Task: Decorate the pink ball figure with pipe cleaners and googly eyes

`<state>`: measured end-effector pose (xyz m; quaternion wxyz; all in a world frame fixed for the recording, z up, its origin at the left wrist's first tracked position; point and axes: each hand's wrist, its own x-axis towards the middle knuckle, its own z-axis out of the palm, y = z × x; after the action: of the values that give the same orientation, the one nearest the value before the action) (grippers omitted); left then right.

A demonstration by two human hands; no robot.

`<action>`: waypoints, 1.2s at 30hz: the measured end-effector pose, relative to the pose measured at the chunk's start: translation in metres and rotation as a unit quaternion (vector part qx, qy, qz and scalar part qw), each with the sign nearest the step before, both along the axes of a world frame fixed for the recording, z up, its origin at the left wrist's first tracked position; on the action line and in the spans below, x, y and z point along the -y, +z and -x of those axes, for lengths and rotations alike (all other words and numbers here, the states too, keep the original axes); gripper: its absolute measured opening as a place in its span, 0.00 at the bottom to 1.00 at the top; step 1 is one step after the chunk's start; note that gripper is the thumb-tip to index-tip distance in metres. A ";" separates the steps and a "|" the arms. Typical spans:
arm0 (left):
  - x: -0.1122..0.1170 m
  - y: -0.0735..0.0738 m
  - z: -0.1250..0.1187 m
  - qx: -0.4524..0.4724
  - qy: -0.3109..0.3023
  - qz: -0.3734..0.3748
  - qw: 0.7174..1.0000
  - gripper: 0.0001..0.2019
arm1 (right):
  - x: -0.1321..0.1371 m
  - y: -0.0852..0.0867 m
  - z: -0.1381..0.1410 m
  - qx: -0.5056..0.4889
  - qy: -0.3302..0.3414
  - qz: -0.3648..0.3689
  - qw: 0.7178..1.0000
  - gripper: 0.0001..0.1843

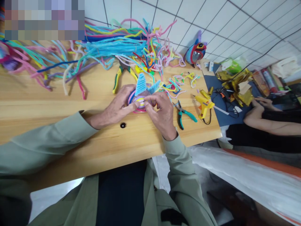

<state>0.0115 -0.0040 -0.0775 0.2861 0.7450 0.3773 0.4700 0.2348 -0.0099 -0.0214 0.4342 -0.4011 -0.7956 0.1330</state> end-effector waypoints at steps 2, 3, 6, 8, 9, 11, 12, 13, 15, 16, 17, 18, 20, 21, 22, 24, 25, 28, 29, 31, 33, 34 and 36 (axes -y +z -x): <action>0.000 0.001 0.000 0.004 0.000 -0.001 1.000 0.34 | -0.001 0.000 0.000 -0.014 -0.001 0.000 1.000 0.04; 0.000 0.001 0.000 0.005 0.000 -0.002 1.000 0.34 | -0.001 -0.001 0.001 -0.015 -0.002 -0.002 1.000 0.04; 0.000 0.002 -0.001 0.002 -0.002 -0.001 1.000 0.34 | -0.001 -0.001 0.001 -0.006 -0.007 -0.006 1.000 0.03; 0.000 0.002 0.000 -0.001 -0.004 0.001 1.000 0.35 | -0.002 0.000 0.000 0.004 -0.007 -0.010 1.000 0.03; 0.000 0.002 0.000 -0.002 -0.004 0.001 1.000 0.35 | -0.002 0.000 0.000 0.010 -0.006 -0.013 1.000 0.03; 0.000 0.002 0.000 0.000 -0.004 -0.001 1.000 0.35 | -0.002 -0.001 -0.001 0.025 -0.008 -0.020 0.999 0.04; 0.000 0.002 0.000 0.000 -0.003 -0.002 1.000 0.34 | -0.002 -0.001 -0.001 0.033 -0.011 -0.022 0.999 0.04; 0.000 0.002 0.000 0.001 -0.003 -0.003 1.000 0.34 | -0.003 -0.001 -0.001 0.039 -0.015 -0.026 0.999 0.04; 0.000 0.002 0.000 0.000 -0.004 -0.005 1.000 0.34 | -0.003 0.000 -0.001 0.046 -0.017 -0.038 0.998 0.05; 0.000 0.002 0.001 0.000 -0.005 -0.005 1.000 0.34 | -0.003 0.000 -0.001 0.047 -0.017 -0.045 0.998 0.05; 0.000 0.002 0.001 -0.001 -0.006 -0.005 1.000 0.34 | -0.002 0.000 -0.001 0.049 -0.017 -0.052 0.997 0.05; 0.000 0.002 0.001 -0.001 -0.007 -0.005 1.000 0.34 | -0.002 0.000 0.000 0.051 -0.018 -0.057 0.997 0.05; 0.000 0.002 0.001 -0.002 -0.008 -0.007 1.000 0.33 | -0.002 0.001 0.000 0.053 -0.020 -0.063 0.996 0.05; -0.001 0.001 0.000 -0.004 -0.008 -0.010 1.000 0.33 | -0.002 0.001 0.000 0.052 -0.017 -0.065 0.996 0.06; -0.001 0.001 0.000 -0.006 -0.007 -0.013 1.000 0.33 | -0.002 0.001 0.000 0.048 -0.012 -0.067 0.997 0.07; -0.001 0.000 0.000 -0.011 -0.005 -0.021 1.000 0.33 | -0.002 0.001 0.000 0.039 0.003 -0.074 0.997 0.09; -0.001 0.000 0.000 -0.014 -0.004 -0.023 1.000 0.33 | -0.002 0.001 0.000 0.037 0.008 -0.078 0.996 0.10; -0.001 0.000 0.000 -0.018 -0.003 -0.025 1.000 0.33 | -0.002 0.001 0.001 0.040 0.012 -0.089 0.995 0.10; -0.001 0.000 0.000 -0.016 -0.003 -0.026 1.000 0.33 | -0.002 0.001 0.001 0.042 0.011 -0.094 0.995 0.09; -0.001 0.000 0.000 -0.012 -0.003 -0.026 1.000 0.33 | -0.001 0.001 0.001 0.046 0.008 -0.102 0.994 0.09; -0.001 -0.001 0.000 -0.006 -0.004 -0.024 1.000 0.33 | -0.001 0.000 0.001 0.045 0.009 -0.107 0.993 0.10; 0.000 -0.001 0.000 -0.002 -0.005 -0.021 1.000 0.33 | -0.001 -0.001 0.001 0.041 0.011 -0.104 0.994 0.10; 0.000 0.000 0.000 0.011 -0.006 -0.009 1.000 0.33 | -0.002 -0.004 0.001 0.027 0.015 -0.092 0.995 0.10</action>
<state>0.0116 -0.0039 -0.0775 0.2862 0.7446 0.3653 0.4799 0.2341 -0.0082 -0.0255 0.4453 -0.3509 -0.8220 0.0544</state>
